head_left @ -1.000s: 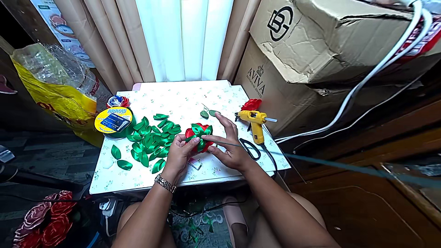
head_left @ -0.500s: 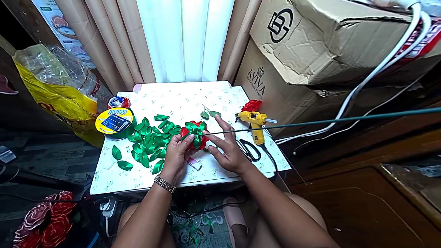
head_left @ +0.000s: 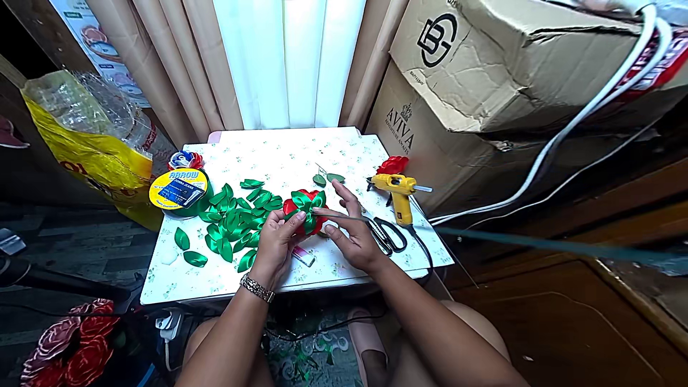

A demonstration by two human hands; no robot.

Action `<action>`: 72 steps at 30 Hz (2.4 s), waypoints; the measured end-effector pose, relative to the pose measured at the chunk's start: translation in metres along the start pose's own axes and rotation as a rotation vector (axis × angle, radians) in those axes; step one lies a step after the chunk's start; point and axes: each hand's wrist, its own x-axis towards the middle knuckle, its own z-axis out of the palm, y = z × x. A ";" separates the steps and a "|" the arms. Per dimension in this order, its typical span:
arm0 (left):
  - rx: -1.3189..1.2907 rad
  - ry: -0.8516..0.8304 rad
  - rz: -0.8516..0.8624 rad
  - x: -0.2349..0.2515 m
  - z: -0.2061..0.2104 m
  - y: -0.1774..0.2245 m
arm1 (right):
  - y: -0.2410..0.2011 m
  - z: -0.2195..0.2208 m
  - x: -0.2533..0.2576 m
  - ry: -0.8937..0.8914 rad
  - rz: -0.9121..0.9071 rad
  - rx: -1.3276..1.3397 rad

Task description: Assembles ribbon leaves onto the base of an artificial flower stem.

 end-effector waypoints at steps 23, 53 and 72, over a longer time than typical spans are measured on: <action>0.048 -0.112 0.151 0.008 -0.013 0.002 | -0.048 -0.004 -0.001 -0.083 -0.438 -0.294; 0.405 -0.205 0.817 -0.003 -0.038 0.032 | 0.031 -0.131 -0.002 0.057 1.029 -0.554; 0.421 -0.433 0.958 -0.015 -0.035 0.029 | -0.048 -0.098 -0.016 -0.109 -0.259 0.134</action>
